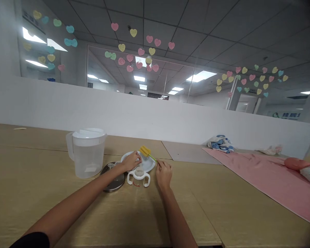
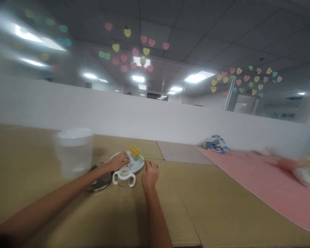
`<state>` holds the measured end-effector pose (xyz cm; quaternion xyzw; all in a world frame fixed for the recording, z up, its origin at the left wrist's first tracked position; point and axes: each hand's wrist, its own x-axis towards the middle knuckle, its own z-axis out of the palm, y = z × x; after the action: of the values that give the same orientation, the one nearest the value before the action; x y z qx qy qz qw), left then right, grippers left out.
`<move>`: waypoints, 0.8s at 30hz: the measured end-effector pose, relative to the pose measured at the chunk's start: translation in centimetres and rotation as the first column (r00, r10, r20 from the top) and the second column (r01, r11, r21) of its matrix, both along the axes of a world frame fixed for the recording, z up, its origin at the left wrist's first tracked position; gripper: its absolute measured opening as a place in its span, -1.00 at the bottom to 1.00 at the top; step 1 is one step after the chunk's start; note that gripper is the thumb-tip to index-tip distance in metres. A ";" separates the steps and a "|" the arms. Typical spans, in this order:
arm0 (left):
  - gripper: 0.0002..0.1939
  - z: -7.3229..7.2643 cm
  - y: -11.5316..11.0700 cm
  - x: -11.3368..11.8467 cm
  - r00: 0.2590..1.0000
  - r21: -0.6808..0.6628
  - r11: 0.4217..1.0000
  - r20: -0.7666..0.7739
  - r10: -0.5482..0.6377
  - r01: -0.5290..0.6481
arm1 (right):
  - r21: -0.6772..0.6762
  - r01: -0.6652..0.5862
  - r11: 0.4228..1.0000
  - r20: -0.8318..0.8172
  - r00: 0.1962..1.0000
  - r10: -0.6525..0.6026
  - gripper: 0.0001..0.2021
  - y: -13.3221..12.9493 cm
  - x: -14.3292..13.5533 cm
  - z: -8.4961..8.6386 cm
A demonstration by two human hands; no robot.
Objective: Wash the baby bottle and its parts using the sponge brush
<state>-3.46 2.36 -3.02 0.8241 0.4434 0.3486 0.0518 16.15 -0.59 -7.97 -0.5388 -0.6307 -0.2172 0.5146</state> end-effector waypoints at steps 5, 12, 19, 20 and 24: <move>-0.71 -0.2 -0.6 -2.1 0.953 -0.022 0.999 0.302 -0.018 0.026 | 0.194 -0.048 0.980 -0.026 0.998 0.054 -0.75 -0.2 -0.2 0.4; -0.58 -2.5 -1.2 -2.2 0.759 -0.112 0.988 0.651 -0.007 0.106 | 0.313 -0.164 0.936 0.042 0.986 0.159 -0.79 -1.1 -0.7 1.1; -0.43 -3.0 -1.4 -2.3 0.475 -0.099 0.990 0.879 0.040 0.101 | 0.282 -0.258 0.924 -0.002 0.963 0.270 -0.78 -2.1 -0.9 1.3; -0.44 -2.9 -1.6 -2.4 0.456 -0.099 0.990 0.889 0.041 0.104 | 0.276 -0.275 0.921 -0.005 0.958 0.287 -0.78 -2.1 -0.9 1.2; -0.48 -2.4 -2.3 -2.6 0.433 -0.100 0.988 0.901 0.038 0.121 | 0.263 -0.296 0.918 -0.024 0.949 0.313 -0.79 -1.9 -0.7 1.1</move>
<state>-6.01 0.05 -5.45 0.5163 0.3523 0.6979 0.3496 15.45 -2.52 -6.89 -0.3698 -0.6561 -0.1963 0.6279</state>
